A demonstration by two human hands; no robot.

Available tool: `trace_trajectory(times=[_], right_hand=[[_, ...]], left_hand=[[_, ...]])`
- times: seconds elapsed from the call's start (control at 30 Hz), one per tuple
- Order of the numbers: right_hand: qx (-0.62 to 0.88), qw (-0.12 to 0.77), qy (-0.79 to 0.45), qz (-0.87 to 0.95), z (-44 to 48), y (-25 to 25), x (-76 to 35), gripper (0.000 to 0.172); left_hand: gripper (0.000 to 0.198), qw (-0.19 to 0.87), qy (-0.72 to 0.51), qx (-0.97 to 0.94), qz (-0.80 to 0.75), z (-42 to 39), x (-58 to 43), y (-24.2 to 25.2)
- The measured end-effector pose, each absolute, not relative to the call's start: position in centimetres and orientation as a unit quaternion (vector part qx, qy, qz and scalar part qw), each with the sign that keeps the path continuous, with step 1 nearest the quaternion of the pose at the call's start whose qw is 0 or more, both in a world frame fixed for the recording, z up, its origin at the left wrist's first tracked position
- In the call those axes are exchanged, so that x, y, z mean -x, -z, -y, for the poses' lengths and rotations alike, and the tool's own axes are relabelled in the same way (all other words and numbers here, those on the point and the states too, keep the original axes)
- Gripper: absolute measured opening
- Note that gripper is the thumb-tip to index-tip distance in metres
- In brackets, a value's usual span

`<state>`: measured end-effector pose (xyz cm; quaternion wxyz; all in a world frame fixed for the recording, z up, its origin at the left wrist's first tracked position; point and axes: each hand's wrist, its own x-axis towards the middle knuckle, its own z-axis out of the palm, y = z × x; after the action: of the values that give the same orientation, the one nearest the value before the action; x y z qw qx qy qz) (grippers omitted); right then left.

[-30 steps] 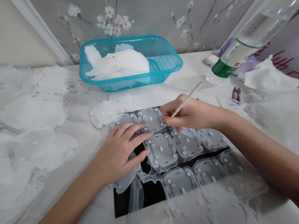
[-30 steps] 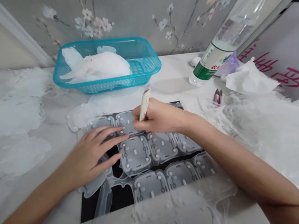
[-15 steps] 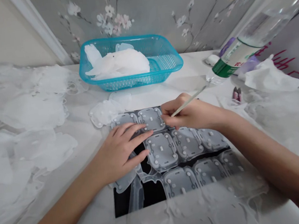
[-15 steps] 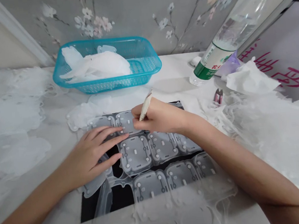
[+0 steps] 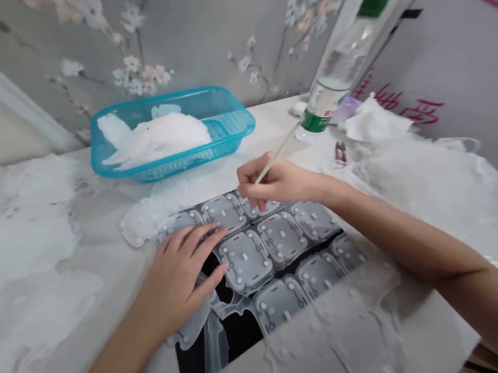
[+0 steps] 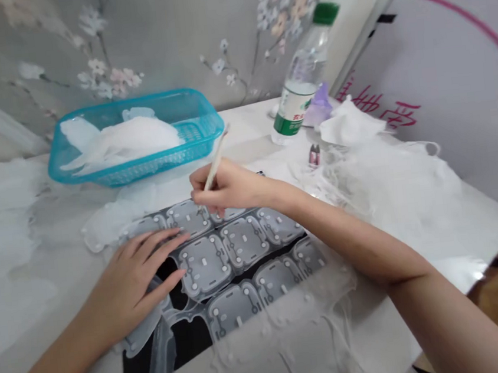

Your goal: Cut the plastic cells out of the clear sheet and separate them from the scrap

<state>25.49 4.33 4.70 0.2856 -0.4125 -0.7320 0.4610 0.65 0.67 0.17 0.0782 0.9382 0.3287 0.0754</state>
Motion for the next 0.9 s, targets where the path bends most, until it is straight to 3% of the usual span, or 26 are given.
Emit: trace_trajectory(times=[0.13, 0.3, 0.57, 0.73, 0.9], right_hand=[[0.438, 0.427, -0.489, 0.622, -3.9, -3.9, -26.1, 0.023], [0.510, 0.517, -0.428, 0.538, -2.3, -1.1, -25.9, 0.037], [0.605, 0.508, -0.306, 0.532, -1.1, 0.7, -26.3, 0.031], [0.607, 0.510, -0.272, 0.546, -0.7, 1.3, -26.2, 0.033], [0.602, 0.504, -0.251, 0.566, -0.6, 1.1, -26.4, 0.030]], left_hand=[[0.046, 0.011, -0.067, -0.938, -0.340, -0.8, -1.9, -0.4], [0.035, -0.030, -0.068, -0.938, -0.339, -1.4, -4.4, -2.4], [0.028, -0.060, -0.110, -0.929, -0.348, -1.4, -8.0, -2.6], [0.029, -0.020, -0.169, -0.933, -0.318, -1.1, -7.5, -0.2], [0.034, 0.033, -0.118, -0.961, -0.247, -1.3, -7.8, 0.1]])
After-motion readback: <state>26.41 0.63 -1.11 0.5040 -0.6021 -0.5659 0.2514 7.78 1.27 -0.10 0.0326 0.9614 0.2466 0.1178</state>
